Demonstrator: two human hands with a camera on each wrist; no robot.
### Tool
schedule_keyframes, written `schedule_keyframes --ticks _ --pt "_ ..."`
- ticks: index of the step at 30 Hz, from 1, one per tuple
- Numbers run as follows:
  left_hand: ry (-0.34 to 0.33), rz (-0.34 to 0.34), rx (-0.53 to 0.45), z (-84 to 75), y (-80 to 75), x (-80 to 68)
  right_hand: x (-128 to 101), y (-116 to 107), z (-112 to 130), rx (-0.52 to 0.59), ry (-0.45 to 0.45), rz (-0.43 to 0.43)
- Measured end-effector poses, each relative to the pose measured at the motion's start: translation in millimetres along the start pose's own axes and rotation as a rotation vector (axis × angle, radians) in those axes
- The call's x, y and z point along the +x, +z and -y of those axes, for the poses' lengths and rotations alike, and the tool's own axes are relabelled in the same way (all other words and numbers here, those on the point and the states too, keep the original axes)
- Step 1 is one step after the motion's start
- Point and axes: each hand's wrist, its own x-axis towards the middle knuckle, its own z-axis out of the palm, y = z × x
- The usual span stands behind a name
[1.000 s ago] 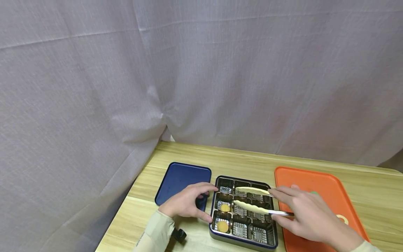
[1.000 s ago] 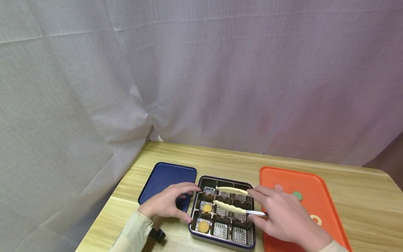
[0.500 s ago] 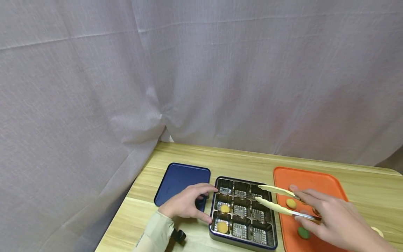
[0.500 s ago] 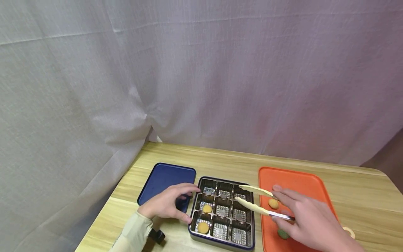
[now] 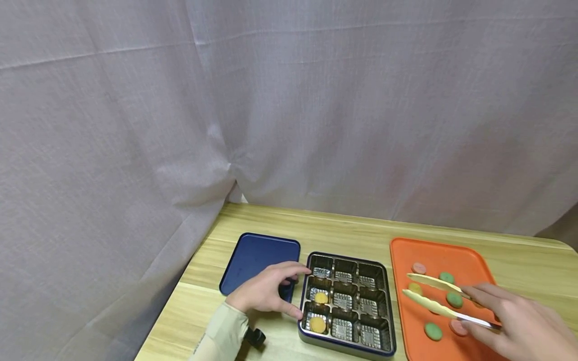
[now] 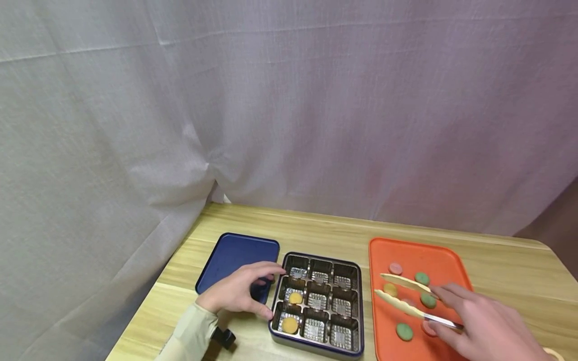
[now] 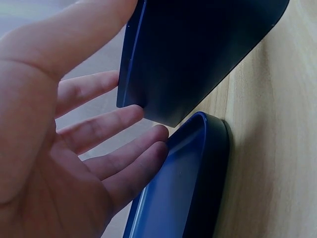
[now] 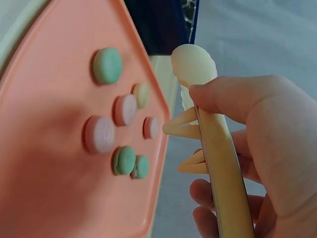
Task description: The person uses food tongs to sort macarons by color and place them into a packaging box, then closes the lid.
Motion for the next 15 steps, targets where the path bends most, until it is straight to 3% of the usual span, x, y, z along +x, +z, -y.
schedule_keyframes --ticks 15 --pt "-0.010 0.001 -0.004 -1.2 -1.1 -0.2 8.2 11.7 -15.1 -0.056 0.071 0.126"
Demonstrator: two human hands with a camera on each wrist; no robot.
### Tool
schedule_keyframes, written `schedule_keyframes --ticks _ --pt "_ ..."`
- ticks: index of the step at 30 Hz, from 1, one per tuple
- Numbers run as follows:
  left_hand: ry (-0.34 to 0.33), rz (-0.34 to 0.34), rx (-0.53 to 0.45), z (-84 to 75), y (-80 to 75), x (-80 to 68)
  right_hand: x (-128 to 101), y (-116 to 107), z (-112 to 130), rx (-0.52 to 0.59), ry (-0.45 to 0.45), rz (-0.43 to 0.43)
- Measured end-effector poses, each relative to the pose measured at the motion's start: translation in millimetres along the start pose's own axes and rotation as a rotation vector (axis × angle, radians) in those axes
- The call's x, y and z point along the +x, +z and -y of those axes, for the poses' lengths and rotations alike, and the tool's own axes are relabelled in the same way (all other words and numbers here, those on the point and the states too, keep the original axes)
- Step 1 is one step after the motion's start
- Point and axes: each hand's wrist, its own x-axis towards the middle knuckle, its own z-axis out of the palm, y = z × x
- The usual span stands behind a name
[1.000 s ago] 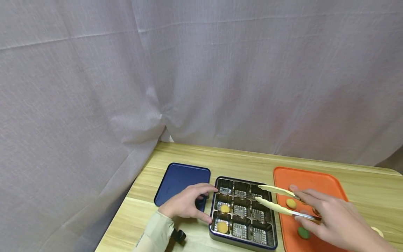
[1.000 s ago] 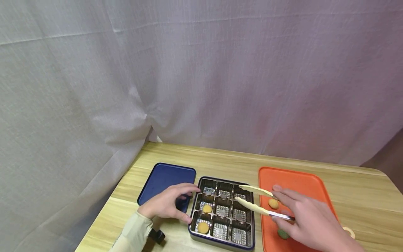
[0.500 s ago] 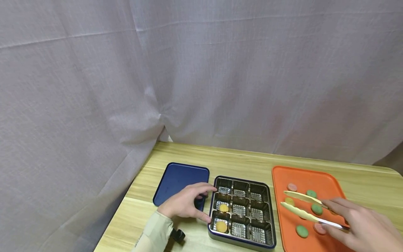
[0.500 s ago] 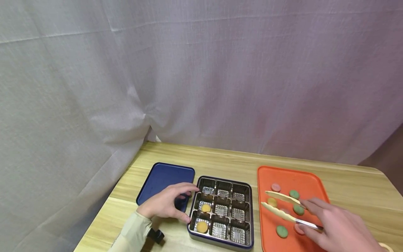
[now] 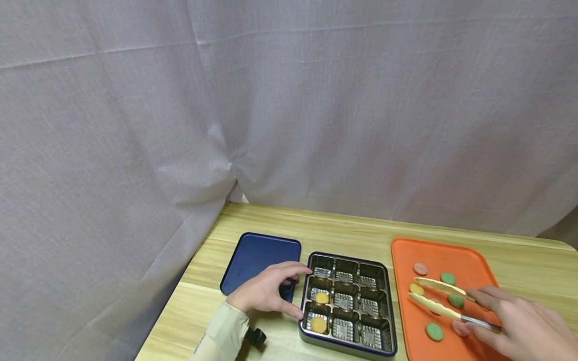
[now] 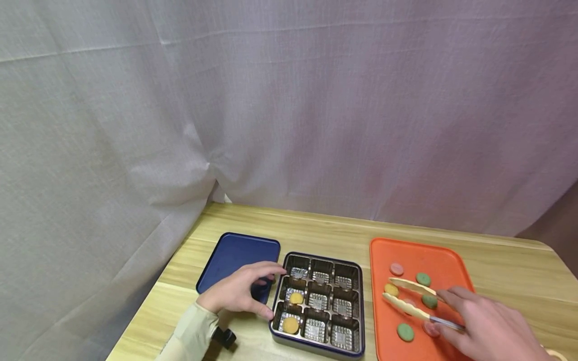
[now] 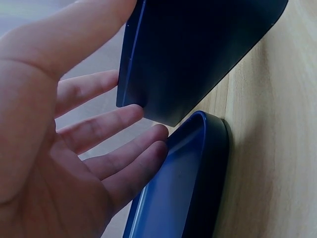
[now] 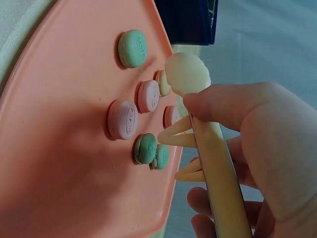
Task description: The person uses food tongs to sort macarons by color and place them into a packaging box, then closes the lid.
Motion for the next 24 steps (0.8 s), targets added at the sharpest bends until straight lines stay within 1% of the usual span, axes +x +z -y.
schedule_keyframes --ticks 3,8,18,24 --pt "0.006 -0.001 -0.002 -0.3 0.0 0.2 2.0 -0.1 0.9 -0.007 0.021 0.013" --pt "0.000 -0.001 -0.004 0.0 0.1 0.4 3.2 0.8 1.3 -0.020 0.018 -0.005" --pt "-0.004 0.002 0.000 0.3 0.8 0.7 6.6 3.3 -1.7 -0.015 0.044 0.059" --pt "-0.004 0.001 -0.004 1.1 0.8 0.5 8.8 6.3 -3.9 -0.021 0.044 0.077"
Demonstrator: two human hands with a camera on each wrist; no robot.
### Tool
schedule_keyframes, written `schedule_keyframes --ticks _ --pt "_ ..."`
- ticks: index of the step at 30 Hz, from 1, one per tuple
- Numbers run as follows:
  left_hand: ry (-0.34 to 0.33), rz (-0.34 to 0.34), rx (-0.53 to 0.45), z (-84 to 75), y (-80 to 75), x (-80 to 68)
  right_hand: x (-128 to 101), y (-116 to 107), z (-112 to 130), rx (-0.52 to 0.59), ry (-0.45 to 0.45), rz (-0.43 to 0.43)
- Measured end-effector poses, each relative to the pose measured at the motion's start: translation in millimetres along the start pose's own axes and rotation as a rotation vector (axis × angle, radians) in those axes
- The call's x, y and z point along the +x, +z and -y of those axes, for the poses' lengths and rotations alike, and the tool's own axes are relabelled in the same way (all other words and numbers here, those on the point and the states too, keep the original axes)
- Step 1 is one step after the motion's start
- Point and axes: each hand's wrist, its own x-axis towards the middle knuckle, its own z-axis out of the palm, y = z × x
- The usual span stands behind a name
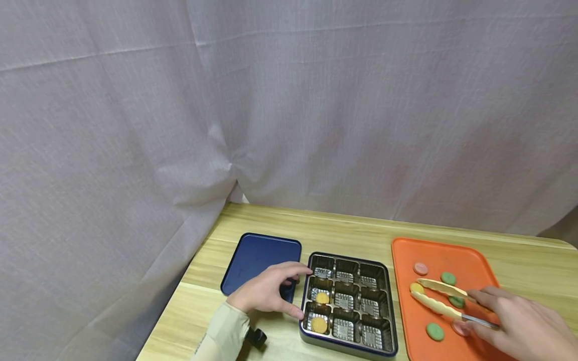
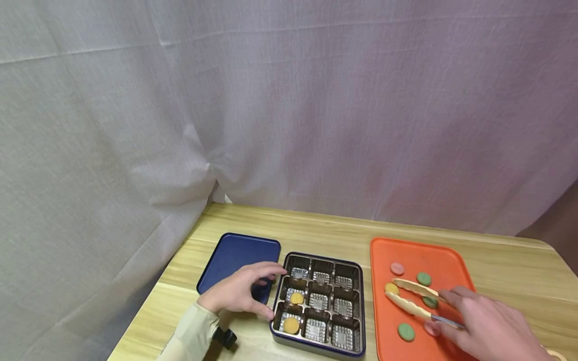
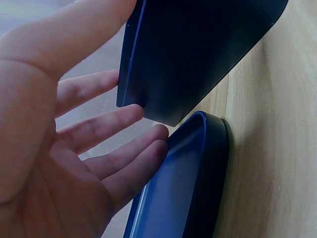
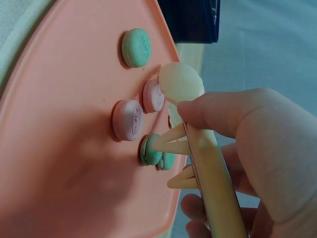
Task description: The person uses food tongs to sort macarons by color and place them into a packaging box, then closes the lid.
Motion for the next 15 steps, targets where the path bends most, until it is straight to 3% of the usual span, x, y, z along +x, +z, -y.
schedule_keyframes --ticks 15 --pt "0.001 0.001 0.004 -0.4 0.3 -0.7 -0.8 -0.1 -0.9 0.017 0.002 0.038"
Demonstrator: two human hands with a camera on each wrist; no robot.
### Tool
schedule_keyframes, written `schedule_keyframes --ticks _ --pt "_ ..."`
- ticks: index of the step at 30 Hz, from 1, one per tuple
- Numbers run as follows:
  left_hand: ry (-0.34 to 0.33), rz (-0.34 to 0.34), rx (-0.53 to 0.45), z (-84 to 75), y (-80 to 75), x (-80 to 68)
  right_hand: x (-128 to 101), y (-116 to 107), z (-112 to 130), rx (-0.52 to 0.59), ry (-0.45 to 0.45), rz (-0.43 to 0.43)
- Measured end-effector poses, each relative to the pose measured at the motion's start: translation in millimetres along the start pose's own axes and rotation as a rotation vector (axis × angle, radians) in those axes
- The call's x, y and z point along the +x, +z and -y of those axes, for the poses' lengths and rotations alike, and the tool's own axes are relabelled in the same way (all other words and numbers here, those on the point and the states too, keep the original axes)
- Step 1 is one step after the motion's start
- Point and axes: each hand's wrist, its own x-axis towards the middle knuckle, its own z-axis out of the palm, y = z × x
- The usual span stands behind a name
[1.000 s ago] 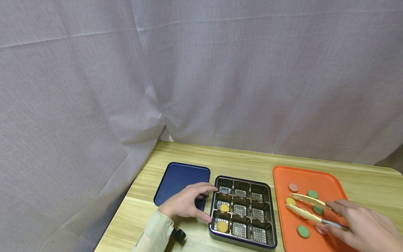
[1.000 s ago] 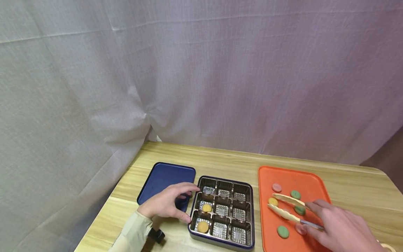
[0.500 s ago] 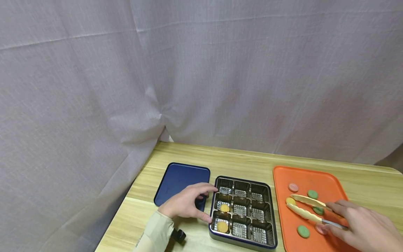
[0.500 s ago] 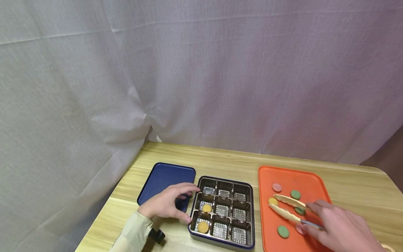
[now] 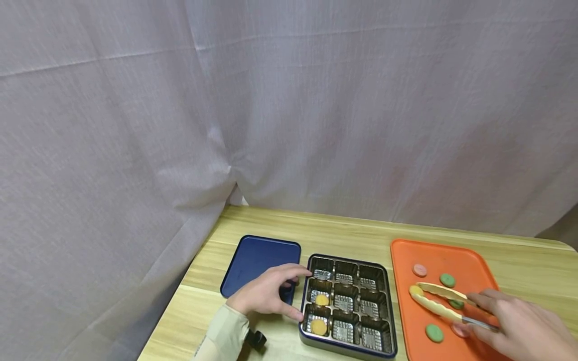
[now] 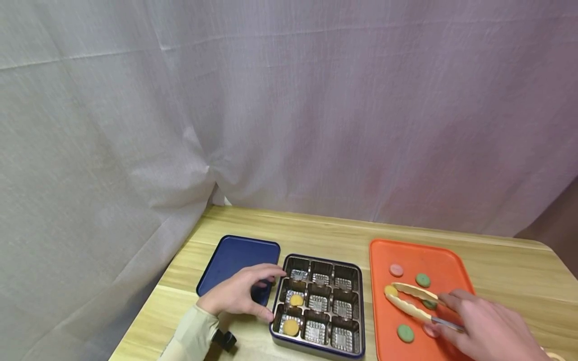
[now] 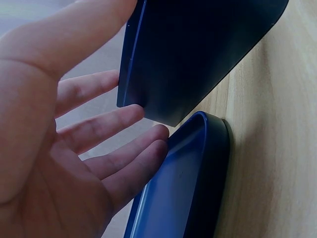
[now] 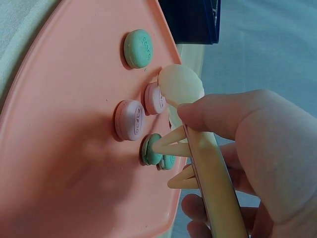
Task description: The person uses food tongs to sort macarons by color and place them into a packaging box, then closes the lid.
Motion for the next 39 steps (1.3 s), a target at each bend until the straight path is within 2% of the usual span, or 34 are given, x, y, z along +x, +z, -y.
schedule_keyframes --ticks 21,30,39 --pt "-0.003 -0.007 -0.021 0.6 1.0 -1.2 -1.8 -2.3 0.2 0.006 0.008 -0.005" --pt "-0.003 -0.005 -0.022 1.0 0.9 -0.7 -7.9 -9.5 7.0 -0.004 -0.040 -0.120" --pt "0.001 -0.002 -0.011 0.4 -0.1 0.9 -10.2 -12.7 10.7 0.013 -0.045 -0.168"
